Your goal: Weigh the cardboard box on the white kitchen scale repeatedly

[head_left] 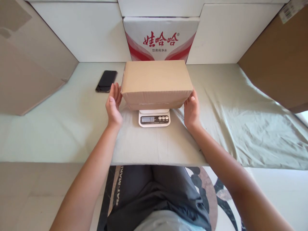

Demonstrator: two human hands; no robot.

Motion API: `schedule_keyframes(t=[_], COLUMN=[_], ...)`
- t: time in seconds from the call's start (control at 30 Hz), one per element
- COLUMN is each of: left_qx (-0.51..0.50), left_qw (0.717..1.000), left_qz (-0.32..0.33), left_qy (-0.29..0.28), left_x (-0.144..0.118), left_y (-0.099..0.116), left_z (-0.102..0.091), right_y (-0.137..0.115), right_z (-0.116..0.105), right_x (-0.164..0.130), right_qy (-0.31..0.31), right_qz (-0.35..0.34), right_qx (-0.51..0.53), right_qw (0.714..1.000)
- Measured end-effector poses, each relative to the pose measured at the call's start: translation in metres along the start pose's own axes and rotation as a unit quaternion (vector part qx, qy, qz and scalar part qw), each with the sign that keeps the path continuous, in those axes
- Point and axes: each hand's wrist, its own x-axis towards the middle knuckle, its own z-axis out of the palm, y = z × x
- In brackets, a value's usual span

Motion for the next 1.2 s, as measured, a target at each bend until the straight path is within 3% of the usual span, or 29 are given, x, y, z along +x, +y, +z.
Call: schedule_keyframes(t=[0.83,1.0,1.2], left_qx=[-0.017,-0.017,-0.009], left_qw=[1.000,0.999,1.000], left_qz=[-0.004,0.016,0.001], left_qy=[-0.008,-0.033,-0.005], left_x=[-0.008,-0.014,-0.019], left_y=[0.002,0.007,0.011], left_z=[0.008,0.014,0.016], right_y=[0.004,0.003,0.000], right_z=[0.000,0.000,0.002], right_x=[0.001,0.000,-0.002], right_qy=[0.009,0.005,-0.017], right_qz=[0.005,-0.009,-0.026], right_qx=[0.029,0.009,-0.020], right_qw=[1.000,1.000,0.999])
